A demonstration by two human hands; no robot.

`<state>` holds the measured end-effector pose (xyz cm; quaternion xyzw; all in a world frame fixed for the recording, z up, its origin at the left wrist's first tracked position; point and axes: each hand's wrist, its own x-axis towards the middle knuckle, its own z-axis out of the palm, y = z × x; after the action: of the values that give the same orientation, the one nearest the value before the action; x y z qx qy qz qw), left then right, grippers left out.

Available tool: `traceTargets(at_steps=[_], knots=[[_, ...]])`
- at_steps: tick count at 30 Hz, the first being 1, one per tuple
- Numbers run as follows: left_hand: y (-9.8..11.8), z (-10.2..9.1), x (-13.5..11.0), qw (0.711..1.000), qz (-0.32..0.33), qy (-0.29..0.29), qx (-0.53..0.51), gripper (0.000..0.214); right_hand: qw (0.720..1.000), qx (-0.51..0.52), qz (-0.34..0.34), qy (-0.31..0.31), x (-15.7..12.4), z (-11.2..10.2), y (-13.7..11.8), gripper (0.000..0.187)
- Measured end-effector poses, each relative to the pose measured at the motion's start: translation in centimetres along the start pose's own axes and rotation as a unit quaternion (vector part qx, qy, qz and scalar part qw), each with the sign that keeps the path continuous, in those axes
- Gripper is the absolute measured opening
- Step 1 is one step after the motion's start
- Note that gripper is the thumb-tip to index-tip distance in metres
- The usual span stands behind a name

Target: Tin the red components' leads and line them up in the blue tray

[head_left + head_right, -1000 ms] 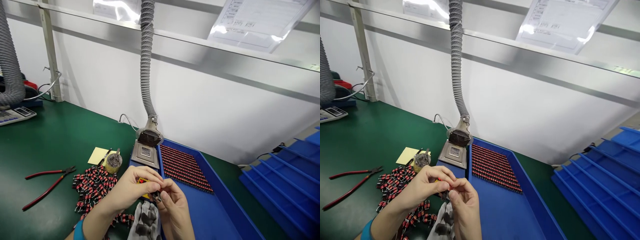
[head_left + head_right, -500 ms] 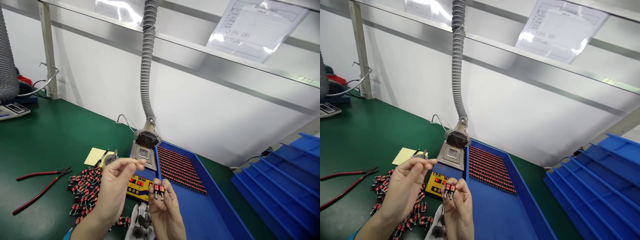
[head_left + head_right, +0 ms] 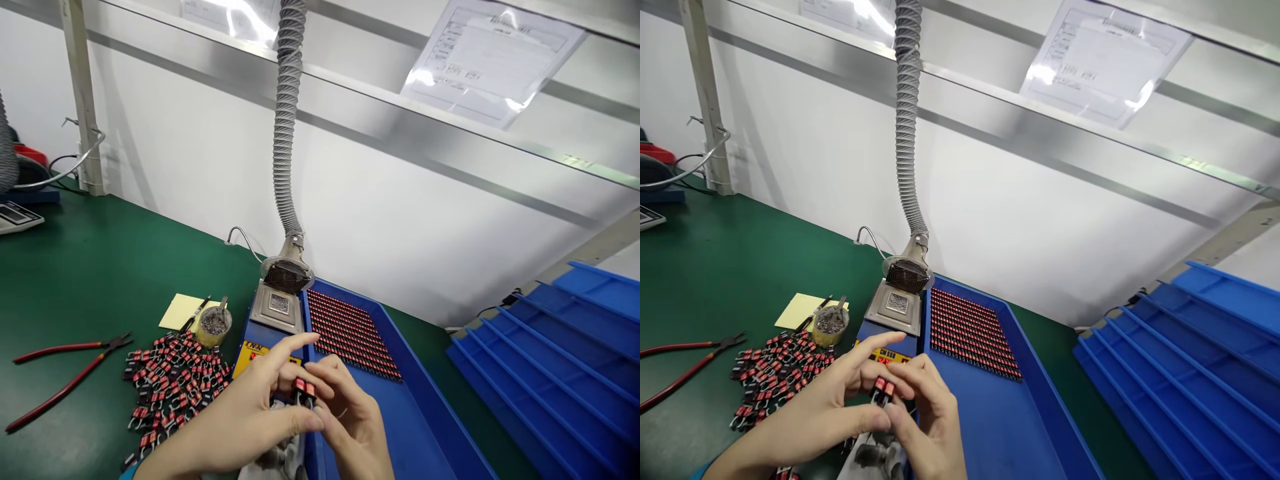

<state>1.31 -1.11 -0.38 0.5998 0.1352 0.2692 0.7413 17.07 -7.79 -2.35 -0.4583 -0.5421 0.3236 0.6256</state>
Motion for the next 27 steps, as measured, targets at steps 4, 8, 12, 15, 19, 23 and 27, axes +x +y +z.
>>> traceTargets(at_steps=[4, 8, 12, 15, 19, 23, 27], knots=[[0.4, 0.1, 0.0, 0.999, -0.023, -0.023, 0.004, 0.075, 1.0, -0.018, -0.006, -0.016, 0.1, -0.4, 0.0, 0.03], [0.6, 0.3, 0.0, 0.999, -0.035, -0.03, 0.022, 0.077, 0.998, 0.058, 0.02, 0.004, 0.2, 0.5, -0.1, 0.024], [0.9, 0.2, 0.0, 0.996, -0.025, -0.021, 0.08, 0.077, 0.975, 0.197, 0.087, 0.055, 0.5, 1.3, -0.5, 0.025], [1.3, 0.1, -0.1, 0.995, -0.043, -0.033, 0.08, 0.081, 0.95, 0.272, 0.108, 0.109, 0.8, 1.1, -0.8, 0.026], [1.7, 0.0, -0.2, 0.995, -0.065, -0.028, 0.064, 0.081, 0.964, 0.209, 0.063, 0.15, 0.7, 0.2, -0.8, 0.022], [1.2, -0.1, -0.2, 0.997, -0.044, 0.001, 0.06, 0.078, 0.996, 0.072, 0.045, 0.032, 0.2, -0.2, -0.7, 0.029], [0.9, -0.1, -0.2, 0.998, -0.02, -0.004, 0.067, 0.072, 0.997, 0.053, 0.046, 0.015, 0.0, 0.5, -0.5, 0.014]])
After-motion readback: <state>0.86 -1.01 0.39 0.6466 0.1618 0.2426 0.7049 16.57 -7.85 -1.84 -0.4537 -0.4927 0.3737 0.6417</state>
